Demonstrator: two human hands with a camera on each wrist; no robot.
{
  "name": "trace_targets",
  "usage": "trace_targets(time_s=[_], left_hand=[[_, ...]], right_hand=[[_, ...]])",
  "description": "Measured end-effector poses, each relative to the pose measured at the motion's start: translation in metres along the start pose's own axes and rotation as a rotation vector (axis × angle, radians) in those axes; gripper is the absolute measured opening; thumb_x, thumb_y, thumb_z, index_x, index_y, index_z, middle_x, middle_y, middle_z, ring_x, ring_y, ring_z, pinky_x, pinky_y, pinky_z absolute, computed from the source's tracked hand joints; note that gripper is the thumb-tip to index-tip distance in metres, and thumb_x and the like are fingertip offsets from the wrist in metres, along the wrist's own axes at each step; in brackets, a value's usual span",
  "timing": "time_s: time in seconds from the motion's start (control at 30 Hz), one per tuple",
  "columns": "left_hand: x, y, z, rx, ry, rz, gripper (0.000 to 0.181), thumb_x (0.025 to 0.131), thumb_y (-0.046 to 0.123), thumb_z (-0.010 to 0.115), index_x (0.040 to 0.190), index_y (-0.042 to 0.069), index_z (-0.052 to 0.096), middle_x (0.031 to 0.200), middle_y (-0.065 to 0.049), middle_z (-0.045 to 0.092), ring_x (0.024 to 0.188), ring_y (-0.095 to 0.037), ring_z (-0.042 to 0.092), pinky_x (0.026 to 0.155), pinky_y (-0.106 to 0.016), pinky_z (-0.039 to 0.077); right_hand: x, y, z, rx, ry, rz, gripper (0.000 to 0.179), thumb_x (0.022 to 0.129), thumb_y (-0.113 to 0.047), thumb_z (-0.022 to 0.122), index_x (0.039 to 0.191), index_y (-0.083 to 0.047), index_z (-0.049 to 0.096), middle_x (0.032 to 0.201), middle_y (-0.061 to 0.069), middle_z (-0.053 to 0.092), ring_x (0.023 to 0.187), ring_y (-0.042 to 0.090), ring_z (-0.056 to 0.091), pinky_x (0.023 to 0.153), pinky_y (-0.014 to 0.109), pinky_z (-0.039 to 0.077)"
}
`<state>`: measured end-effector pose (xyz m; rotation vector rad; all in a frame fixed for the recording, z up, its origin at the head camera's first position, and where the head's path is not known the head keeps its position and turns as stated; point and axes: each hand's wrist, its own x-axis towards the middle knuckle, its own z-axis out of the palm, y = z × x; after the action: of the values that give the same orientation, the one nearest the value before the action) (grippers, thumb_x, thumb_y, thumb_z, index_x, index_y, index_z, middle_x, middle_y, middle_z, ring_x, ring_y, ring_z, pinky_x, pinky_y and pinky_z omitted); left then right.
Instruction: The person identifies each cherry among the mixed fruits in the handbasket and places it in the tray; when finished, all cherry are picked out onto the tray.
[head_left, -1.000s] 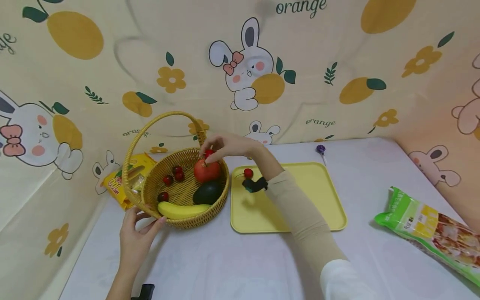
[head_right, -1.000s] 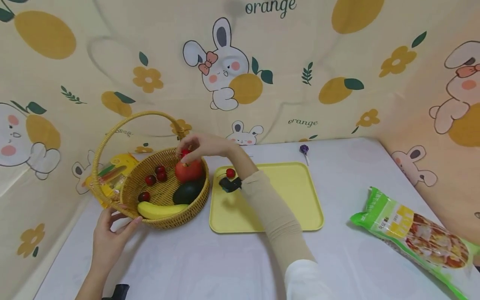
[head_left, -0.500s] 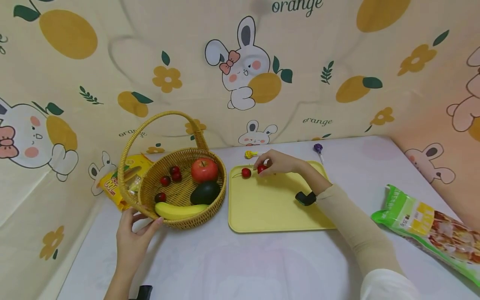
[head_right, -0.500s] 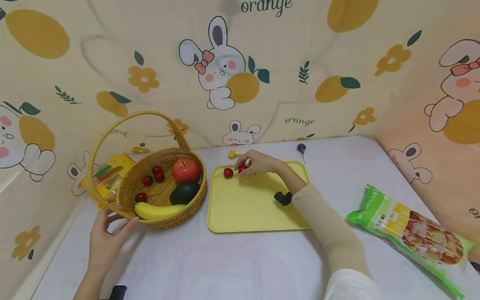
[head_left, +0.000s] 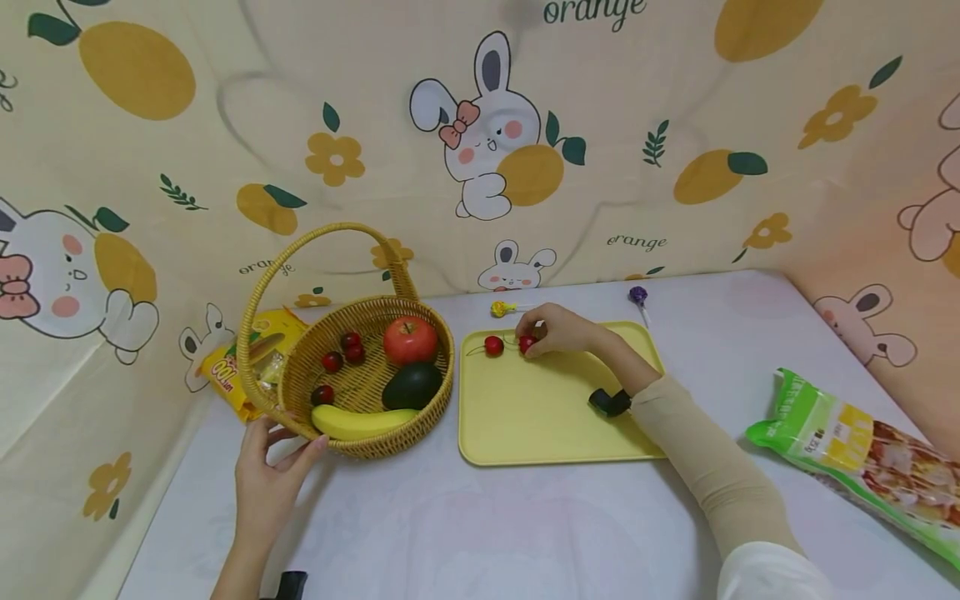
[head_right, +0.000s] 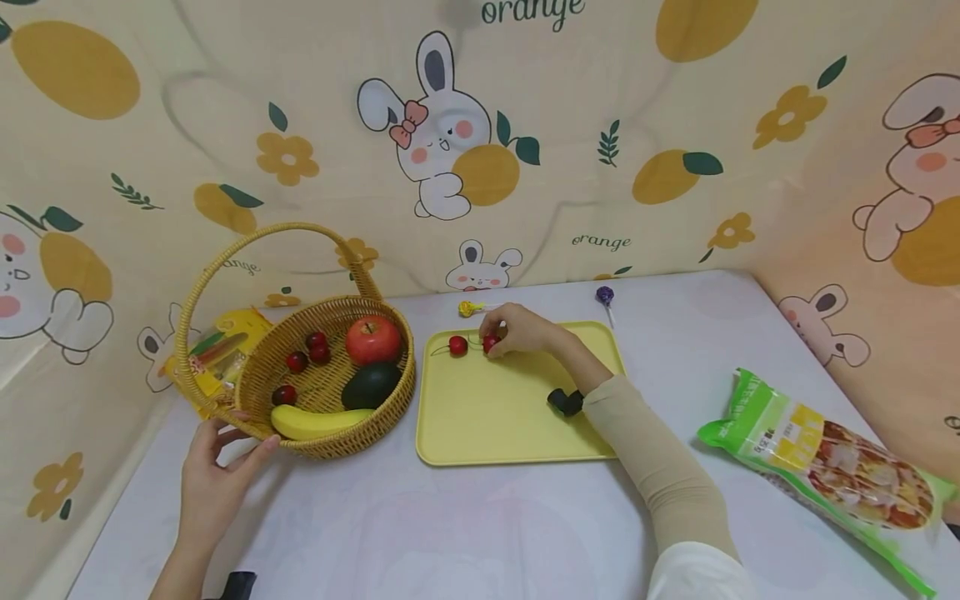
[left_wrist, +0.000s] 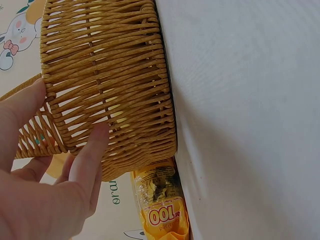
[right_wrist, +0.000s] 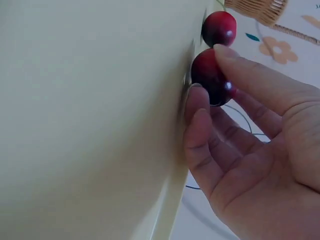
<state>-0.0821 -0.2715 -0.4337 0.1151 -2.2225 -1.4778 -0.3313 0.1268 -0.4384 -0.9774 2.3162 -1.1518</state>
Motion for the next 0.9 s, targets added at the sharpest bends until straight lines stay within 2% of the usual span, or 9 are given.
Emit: trace_targets(time_s=[0.13,0.23,0.3,0.4,0.5,0.6,0.7,0.77,0.9], left_hand=[[0.000,0.001,0.001,-0.011,-0.005,-0.007,0.046,0.082,-0.011,0.075,0.122,-0.007,0.052,0.120,-0.003,0.048,0.109,-0.018,0.052,0.077,-0.015,0.060],[0.000,0.001,0.002,-0.008,-0.013,-0.018,0.046,0.083,-0.010,0.076,0.123,-0.007,0.052,0.120,-0.003,0.047,0.110,-0.018,0.051,0.078,-0.016,0.060],[-0.001,0.001,0.002,0.002,-0.012,-0.023,0.046,0.083,-0.008,0.076,0.122,-0.007,0.052,0.121,-0.004,0.047,0.110,-0.018,0.051,0.078,-0.016,0.060],[-0.001,0.000,0.001,-0.003,-0.001,-0.022,0.045,0.083,-0.009,0.076,0.121,-0.008,0.053,0.120,-0.005,0.047,0.109,-0.018,0.052,0.078,-0.017,0.060],[-0.002,-0.001,0.000,0.000,0.005,-0.008,0.045,0.082,-0.011,0.076,0.120,-0.009,0.052,0.120,-0.007,0.047,0.108,-0.018,0.052,0.078,-0.017,0.060],[-0.002,-0.002,0.001,0.009,0.000,0.004,0.047,0.081,-0.011,0.077,0.121,-0.009,0.052,0.120,-0.007,0.047,0.109,-0.018,0.052,0.078,-0.016,0.060],[-0.001,-0.001,0.001,0.012,0.002,0.002,0.047,0.081,-0.010,0.077,0.121,-0.008,0.052,0.120,-0.005,0.047,0.110,-0.018,0.051,0.078,-0.015,0.059],[-0.001,-0.001,0.001,0.013,0.007,-0.004,0.047,0.081,-0.009,0.077,0.121,-0.007,0.053,0.119,-0.003,0.047,0.110,-0.018,0.051,0.078,-0.015,0.059],[-0.001,-0.001,0.002,0.004,0.006,-0.015,0.047,0.081,-0.010,0.077,0.122,-0.007,0.053,0.119,-0.002,0.047,0.109,-0.017,0.051,0.077,-0.014,0.059]], right_hand=[[-0.003,-0.004,-0.003,-0.105,0.008,0.036,0.034,0.083,-0.006,0.081,0.113,0.003,0.068,0.105,0.013,0.068,0.088,0.022,0.062,0.081,0.030,0.056],[-0.003,-0.021,-0.009,-0.226,0.055,0.051,0.041,0.085,-0.015,0.081,0.120,0.001,0.067,0.102,0.012,0.067,0.083,0.021,0.061,0.073,0.031,0.054],[0.002,-0.039,-0.013,-0.242,0.093,0.004,0.040,0.087,-0.018,0.079,0.120,0.001,0.066,0.100,0.012,0.066,0.081,0.023,0.061,0.071,0.034,0.054],[0.024,-0.070,-0.011,-0.138,0.097,-0.125,0.033,0.090,-0.017,0.076,0.117,0.000,0.068,0.103,0.013,0.068,0.089,0.024,0.062,0.078,0.037,0.058],[0.056,-0.106,0.003,-0.002,-0.001,-0.250,0.031,0.092,-0.016,0.073,0.118,0.000,0.067,0.112,0.014,0.068,0.102,0.022,0.064,0.092,0.037,0.057],[0.094,-0.142,0.027,0.057,-0.110,-0.317,0.033,0.091,-0.016,0.074,0.119,0.000,0.066,0.116,0.013,0.066,0.106,0.019,0.064,0.096,0.031,0.056],[0.127,-0.173,0.054,0.075,-0.204,-0.316,0.037,0.090,-0.017,0.076,0.122,-0.003,0.066,0.117,0.009,0.067,0.104,0.014,0.063,0.093,0.022,0.055],[0.146,-0.187,0.074,0.095,-0.259,-0.297,0.038,0.090,-0.017,0.076,0.124,-0.001,0.065,0.119,0.011,0.066,0.104,0.013,0.062,0.090,0.020,0.055],[0.171,-0.197,0.108,0.087,-0.344,-0.203,0.042,0.091,-0.018,0.075,0.128,-0.001,0.064,0.120,0.012,0.065,0.098,0.014,0.062,0.077,0.022,0.058]])
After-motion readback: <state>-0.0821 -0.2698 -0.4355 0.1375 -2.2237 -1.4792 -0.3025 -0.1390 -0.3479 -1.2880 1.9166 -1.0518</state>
